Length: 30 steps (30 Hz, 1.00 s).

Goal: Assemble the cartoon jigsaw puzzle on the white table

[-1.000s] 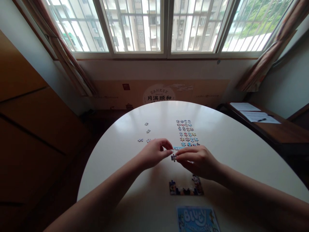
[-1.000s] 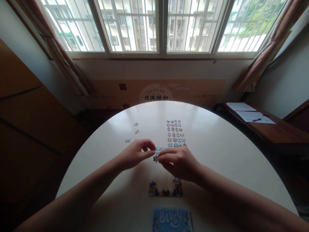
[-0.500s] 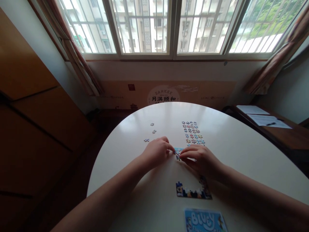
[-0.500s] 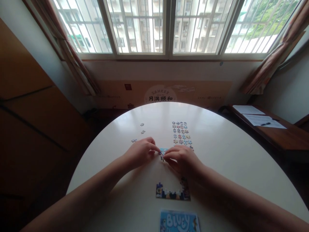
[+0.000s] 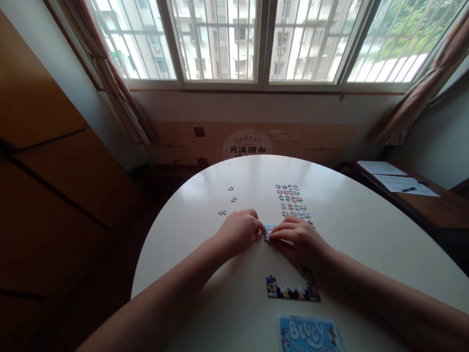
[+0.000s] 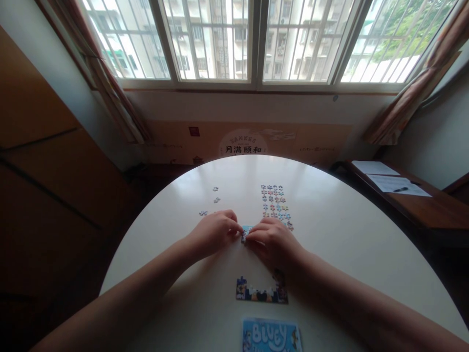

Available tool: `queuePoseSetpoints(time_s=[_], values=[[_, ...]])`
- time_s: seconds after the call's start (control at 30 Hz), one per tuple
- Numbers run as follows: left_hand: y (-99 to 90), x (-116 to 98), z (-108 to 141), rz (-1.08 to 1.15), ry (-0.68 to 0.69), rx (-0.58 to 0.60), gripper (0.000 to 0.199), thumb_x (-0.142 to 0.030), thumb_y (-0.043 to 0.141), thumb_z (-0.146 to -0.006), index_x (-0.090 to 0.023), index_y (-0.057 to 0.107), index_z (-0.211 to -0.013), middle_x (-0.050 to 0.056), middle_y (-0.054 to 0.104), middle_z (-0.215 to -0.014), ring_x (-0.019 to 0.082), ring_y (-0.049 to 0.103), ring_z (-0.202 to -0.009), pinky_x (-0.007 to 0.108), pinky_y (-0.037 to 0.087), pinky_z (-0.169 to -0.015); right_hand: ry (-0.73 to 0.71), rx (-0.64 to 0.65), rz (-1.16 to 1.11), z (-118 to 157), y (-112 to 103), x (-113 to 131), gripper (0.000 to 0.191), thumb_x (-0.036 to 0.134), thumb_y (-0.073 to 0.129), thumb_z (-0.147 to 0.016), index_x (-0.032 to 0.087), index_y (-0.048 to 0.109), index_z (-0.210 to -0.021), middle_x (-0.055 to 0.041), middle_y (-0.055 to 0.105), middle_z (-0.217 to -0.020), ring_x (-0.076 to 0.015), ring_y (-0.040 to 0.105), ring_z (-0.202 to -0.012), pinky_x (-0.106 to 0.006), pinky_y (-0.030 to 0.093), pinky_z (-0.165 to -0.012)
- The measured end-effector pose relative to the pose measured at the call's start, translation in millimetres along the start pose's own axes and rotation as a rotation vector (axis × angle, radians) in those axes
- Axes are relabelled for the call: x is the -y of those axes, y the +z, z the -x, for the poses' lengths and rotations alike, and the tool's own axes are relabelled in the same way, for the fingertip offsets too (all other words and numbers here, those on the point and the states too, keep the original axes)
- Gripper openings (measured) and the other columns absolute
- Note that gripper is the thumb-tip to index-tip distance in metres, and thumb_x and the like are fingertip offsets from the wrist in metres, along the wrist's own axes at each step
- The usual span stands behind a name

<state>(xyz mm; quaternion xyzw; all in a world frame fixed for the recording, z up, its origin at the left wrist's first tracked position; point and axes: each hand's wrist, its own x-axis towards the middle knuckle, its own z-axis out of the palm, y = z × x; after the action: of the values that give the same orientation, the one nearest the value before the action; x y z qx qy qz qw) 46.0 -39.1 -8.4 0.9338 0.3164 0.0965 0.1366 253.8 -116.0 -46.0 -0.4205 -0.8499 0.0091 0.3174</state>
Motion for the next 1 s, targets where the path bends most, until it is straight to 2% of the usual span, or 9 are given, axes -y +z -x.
queuePoseSetpoints(time_s=[0.73, 1.0], values=[[0.1, 0, 2, -0.015, 0.01, -0.008, 0.025, -0.019, 0.064, -0.085, -0.032, 0.082, -0.095, 0.003, 0.072, -0.1, 0.019, 0.066, -0.082, 0.031, 0.05, -0.073, 0.035, 0.103, 0.072, 3, -5, 4, 0.018, 0.024, 0.06, -0.094, 0.025, 0.074, -0.104, -0.0054, 0.073, -0.109, -0.0251, 0.062, -0.1, -0.046, 0.048, -0.094], [-0.7, 3, 3, -0.04, 0.109, -0.023, 0.029, -0.019, 0.059, -0.09, -0.034, 0.081, -0.102, 0.003, 0.072, -0.109, 0.018, 0.068, -0.085, 0.031, 0.051, -0.073, 0.015, 0.135, 0.094, 6, -9, 5, 0.023, 0.023, 0.061, -0.092, 0.027, 0.073, -0.112, -0.0058, 0.073, -0.112, -0.0265, 0.062, -0.104, -0.047, 0.048, -0.095]])
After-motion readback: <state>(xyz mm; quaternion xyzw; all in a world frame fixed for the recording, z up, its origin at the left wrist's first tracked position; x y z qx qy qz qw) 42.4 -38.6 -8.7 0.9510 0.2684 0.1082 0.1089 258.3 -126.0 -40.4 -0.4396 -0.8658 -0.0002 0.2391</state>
